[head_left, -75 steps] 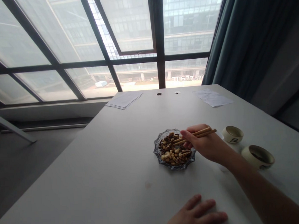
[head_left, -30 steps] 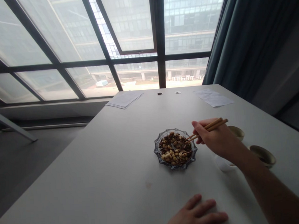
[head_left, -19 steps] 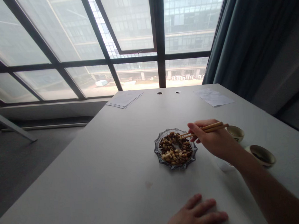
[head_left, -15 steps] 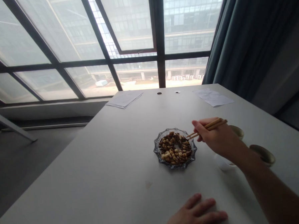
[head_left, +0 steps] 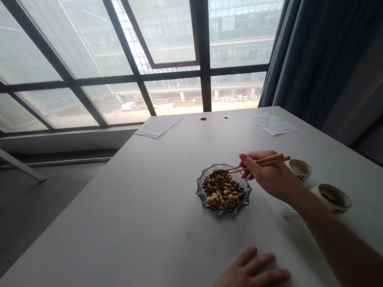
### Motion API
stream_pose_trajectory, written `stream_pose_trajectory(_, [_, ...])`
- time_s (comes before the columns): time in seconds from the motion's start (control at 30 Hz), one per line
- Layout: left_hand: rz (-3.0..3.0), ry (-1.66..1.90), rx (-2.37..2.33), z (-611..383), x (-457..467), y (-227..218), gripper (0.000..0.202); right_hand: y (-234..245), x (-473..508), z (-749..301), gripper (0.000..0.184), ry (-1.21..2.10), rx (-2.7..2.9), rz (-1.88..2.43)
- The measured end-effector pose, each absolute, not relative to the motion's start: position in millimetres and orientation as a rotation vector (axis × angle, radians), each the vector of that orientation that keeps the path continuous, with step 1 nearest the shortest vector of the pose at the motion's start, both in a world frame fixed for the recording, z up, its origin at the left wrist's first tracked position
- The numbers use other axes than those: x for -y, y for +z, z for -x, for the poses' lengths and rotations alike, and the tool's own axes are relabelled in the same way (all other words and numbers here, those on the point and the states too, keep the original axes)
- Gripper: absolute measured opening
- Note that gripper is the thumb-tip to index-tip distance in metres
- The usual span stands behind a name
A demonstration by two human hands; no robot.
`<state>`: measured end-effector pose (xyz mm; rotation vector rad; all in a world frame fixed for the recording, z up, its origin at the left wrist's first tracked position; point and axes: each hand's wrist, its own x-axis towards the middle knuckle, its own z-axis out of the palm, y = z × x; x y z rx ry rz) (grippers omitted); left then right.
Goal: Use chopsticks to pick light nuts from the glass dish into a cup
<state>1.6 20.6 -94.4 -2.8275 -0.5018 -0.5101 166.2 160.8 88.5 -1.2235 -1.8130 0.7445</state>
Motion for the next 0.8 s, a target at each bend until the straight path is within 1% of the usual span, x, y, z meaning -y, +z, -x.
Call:
stream_pose_trajectory(0.17, [2.800,-0.533,0.510,-2.5,-20.5,-94.2,0.039,88.6,-160.7,-164.5,0.045,0.797,1.849,1.206])
stream_pose_trajectory(0.33, [2.809,-0.516,0.503,-3.0,-20.4,-93.7,0.039,92.1,-158.5,-166.7,0.044,0.680,1.854,1.334])
stream_pose_trajectory(0.5, [2.808,-0.522,0.507,-5.2,-20.8,-90.4,0.038,91.2,-158.2,-165.0,0.042,0.821,1.967,1.276])
stream_pose_trajectory(0.7, [2.818,-0.527,0.504,-1.9,-19.8,-92.6,0.039,87.5,-160.5,-164.1,0.045,0.708,1.736,1.281])
stream_pose_trajectory(0.8, [2.838,-0.508,0.500,-0.2,-20.3,-92.1,0.039,85.6,-161.6,-163.6,0.047,0.693,1.725,1.256])
